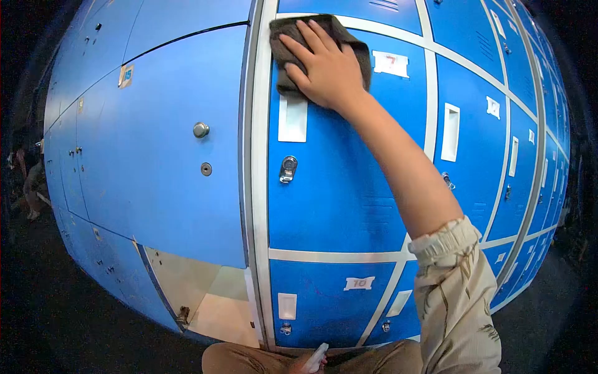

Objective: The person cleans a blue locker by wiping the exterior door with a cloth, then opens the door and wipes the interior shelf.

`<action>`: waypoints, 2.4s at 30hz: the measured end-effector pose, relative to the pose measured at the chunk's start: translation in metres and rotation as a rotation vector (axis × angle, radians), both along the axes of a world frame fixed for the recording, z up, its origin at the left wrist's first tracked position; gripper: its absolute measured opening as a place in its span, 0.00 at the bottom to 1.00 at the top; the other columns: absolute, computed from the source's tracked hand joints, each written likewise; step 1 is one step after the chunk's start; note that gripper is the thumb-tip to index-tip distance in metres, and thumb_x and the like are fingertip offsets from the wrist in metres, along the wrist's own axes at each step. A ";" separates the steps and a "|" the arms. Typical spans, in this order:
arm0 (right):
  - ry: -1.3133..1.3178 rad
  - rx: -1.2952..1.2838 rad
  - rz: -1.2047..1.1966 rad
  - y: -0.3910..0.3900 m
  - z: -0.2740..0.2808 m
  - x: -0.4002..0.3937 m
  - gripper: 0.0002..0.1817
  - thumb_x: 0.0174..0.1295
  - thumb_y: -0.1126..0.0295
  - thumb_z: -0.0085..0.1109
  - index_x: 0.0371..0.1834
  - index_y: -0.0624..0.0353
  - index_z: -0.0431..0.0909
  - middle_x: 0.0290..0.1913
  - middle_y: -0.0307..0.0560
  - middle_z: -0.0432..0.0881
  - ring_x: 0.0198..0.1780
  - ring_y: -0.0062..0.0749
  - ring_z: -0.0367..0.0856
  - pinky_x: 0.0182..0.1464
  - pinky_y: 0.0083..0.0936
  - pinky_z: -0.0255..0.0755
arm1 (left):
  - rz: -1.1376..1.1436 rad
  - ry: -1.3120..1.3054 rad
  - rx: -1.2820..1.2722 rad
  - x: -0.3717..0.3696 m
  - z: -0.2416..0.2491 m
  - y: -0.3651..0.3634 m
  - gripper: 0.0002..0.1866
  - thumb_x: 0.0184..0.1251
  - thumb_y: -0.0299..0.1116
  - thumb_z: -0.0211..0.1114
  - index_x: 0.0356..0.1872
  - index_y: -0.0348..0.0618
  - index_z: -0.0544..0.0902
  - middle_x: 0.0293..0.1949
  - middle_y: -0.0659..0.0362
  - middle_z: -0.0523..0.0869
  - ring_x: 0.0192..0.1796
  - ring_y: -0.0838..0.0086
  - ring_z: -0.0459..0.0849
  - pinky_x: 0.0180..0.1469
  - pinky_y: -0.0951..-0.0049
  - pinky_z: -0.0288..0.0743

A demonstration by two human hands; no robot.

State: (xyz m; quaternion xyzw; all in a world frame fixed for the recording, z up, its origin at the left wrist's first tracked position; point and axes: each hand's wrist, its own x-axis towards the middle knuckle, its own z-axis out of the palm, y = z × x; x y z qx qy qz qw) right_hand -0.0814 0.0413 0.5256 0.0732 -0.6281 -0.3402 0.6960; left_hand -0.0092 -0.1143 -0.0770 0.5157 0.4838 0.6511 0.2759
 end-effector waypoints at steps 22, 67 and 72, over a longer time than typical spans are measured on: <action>-0.484 -0.200 -0.122 0.034 -0.234 0.094 0.34 0.52 0.49 0.55 0.66 0.34 0.67 0.72 0.44 0.60 0.72 0.35 0.57 0.56 0.39 0.63 | 0.147 -0.114 -0.138 0.015 0.017 -0.008 0.31 0.60 0.26 0.60 0.67 0.43 0.64 0.31 0.62 0.78 0.26 0.80 0.76 0.28 0.76 0.73; -0.420 -0.361 -0.129 0.078 -0.277 0.127 0.36 0.54 0.52 0.55 0.68 0.51 0.63 0.72 0.47 0.58 0.72 0.42 0.54 0.70 0.51 0.45 | 0.129 -0.128 0.004 0.014 0.011 -0.003 0.37 0.59 0.25 0.63 0.71 0.41 0.58 0.37 0.61 0.77 0.27 0.80 0.73 0.28 0.78 0.69; -0.487 -0.238 -0.157 0.082 -0.266 0.133 0.35 0.55 0.50 0.53 0.68 0.43 0.64 0.72 0.38 0.59 0.73 0.36 0.54 0.72 0.48 0.42 | 0.162 -0.109 -0.030 0.015 0.011 -0.003 0.36 0.60 0.24 0.62 0.70 0.40 0.58 0.37 0.61 0.77 0.27 0.81 0.73 0.28 0.78 0.68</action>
